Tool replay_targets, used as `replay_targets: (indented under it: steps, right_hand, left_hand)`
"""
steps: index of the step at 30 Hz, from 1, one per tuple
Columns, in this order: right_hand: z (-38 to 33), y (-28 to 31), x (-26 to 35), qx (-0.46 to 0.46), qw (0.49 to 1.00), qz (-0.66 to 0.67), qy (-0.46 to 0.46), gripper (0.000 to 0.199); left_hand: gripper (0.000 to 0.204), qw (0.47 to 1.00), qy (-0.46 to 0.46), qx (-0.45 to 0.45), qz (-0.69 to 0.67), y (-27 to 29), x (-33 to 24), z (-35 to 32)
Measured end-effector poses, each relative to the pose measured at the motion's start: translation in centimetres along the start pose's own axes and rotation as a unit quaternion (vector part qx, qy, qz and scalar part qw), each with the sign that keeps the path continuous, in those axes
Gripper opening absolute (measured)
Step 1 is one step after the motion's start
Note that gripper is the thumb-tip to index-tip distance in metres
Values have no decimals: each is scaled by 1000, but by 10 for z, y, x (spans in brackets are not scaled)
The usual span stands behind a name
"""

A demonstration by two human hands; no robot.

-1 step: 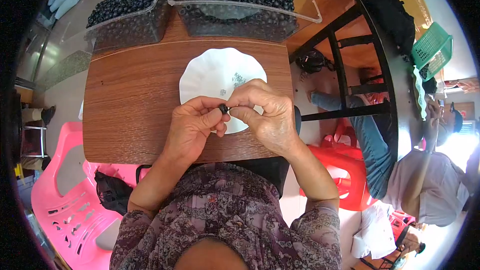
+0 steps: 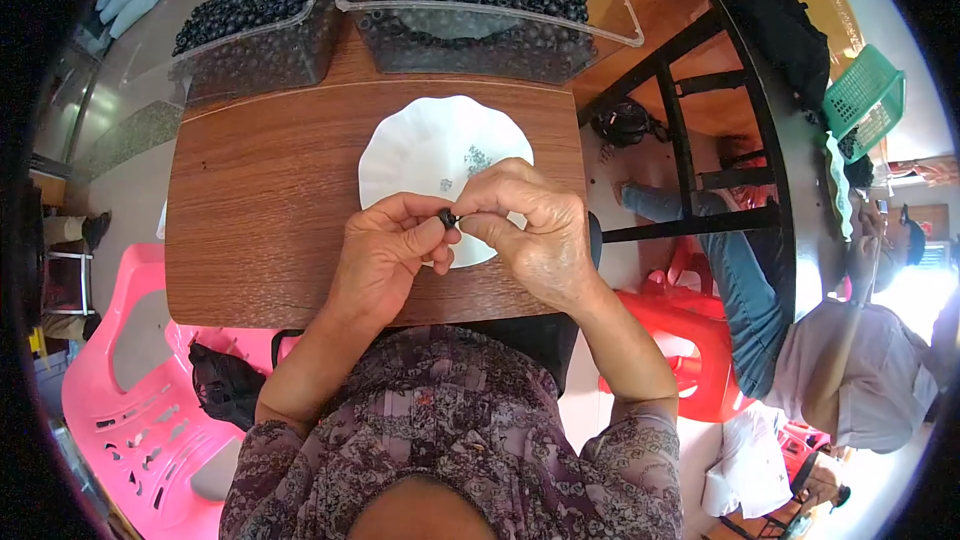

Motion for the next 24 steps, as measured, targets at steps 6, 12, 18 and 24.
replay_targets:
  steps: [6, 12, 18, 24]
  right_hand:
    - [-2, 0, 0, -4, 1000, 6, 13, 15]
    - [-3, 1, -4, 2, 1000, -1, -12, 16]
    - [0, 3, -5, -4, 1000, 0, -17, 14]
    - [-1, 5, -3, 14, 999, 5, -30, 15]
  left_hand:
    - [18, 1000, 17, 1, -12, 0, 6, 0]
    - [18, 999, 32, -6, -24, 0, 11, 0]
    - [19, 999, 33, -11, -33, 0, 12, -2]
    - [16, 999, 29, -13, -32, -3, 12, -3]
Point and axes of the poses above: each hand's wrist, its own z-axis towards the middle knuckle, its own y-axis out of the back of the hand, x = y × z, the point moved 7 cm from there along z, towards the middle knuckle, and after that the axes turned 11 degrees about -y, right-handed, at the moved point
